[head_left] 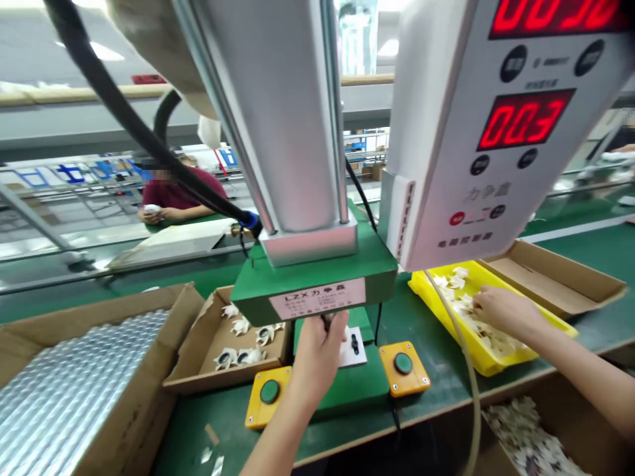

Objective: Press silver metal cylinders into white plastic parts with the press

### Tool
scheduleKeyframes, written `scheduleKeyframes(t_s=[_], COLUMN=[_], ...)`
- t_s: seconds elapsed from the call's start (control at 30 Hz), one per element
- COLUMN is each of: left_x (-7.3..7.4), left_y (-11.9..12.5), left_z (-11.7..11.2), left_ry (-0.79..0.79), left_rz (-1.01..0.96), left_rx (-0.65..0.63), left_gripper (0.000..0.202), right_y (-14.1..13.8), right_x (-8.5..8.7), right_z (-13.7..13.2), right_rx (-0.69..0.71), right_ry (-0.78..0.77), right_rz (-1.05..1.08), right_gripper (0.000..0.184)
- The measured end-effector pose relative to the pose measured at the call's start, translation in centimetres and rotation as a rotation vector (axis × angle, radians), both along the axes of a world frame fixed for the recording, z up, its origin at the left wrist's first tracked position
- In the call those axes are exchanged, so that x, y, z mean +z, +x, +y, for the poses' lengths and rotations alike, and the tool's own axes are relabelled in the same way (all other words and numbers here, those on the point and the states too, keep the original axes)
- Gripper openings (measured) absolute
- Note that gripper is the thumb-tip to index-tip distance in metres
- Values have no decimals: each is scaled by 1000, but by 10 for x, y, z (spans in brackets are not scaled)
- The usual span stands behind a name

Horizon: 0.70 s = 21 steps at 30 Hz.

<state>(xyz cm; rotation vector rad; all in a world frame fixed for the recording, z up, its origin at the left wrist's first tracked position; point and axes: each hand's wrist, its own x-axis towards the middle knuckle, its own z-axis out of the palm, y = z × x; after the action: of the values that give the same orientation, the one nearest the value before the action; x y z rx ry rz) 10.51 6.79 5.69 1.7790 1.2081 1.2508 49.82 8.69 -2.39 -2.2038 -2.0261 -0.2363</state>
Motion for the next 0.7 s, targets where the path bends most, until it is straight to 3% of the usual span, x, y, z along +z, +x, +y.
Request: scheduleKeyframes(t_s=[0.13,0.27,0.37,0.5,0.6,0.7], left_x=[4,1,-7,-19,-24,-27], left_y=[1,-2,-7,-20,-33,-48], left_z=[4,1,-6,-22,-34,-43], left_ry=[45,39,-17,-139,-260,-345], left_rz=[37,26,-34,-215,-395,-530], left_rx=[2,20,67,177,237,285], left_gripper=[27,21,15,24,29,32], right_y=[3,-23,-80,-179,-231,-253], right_x=[9,38,60,78,82,85], right_z=[-3,-17,-32,-41,-34,-24], right_rx=[27,74,318,617,735,854], right_ry=[69,228,353,257,221,173], right_rz=[-33,-29,94,281,172,-12], right_gripper=[29,27,26,24,22,15])
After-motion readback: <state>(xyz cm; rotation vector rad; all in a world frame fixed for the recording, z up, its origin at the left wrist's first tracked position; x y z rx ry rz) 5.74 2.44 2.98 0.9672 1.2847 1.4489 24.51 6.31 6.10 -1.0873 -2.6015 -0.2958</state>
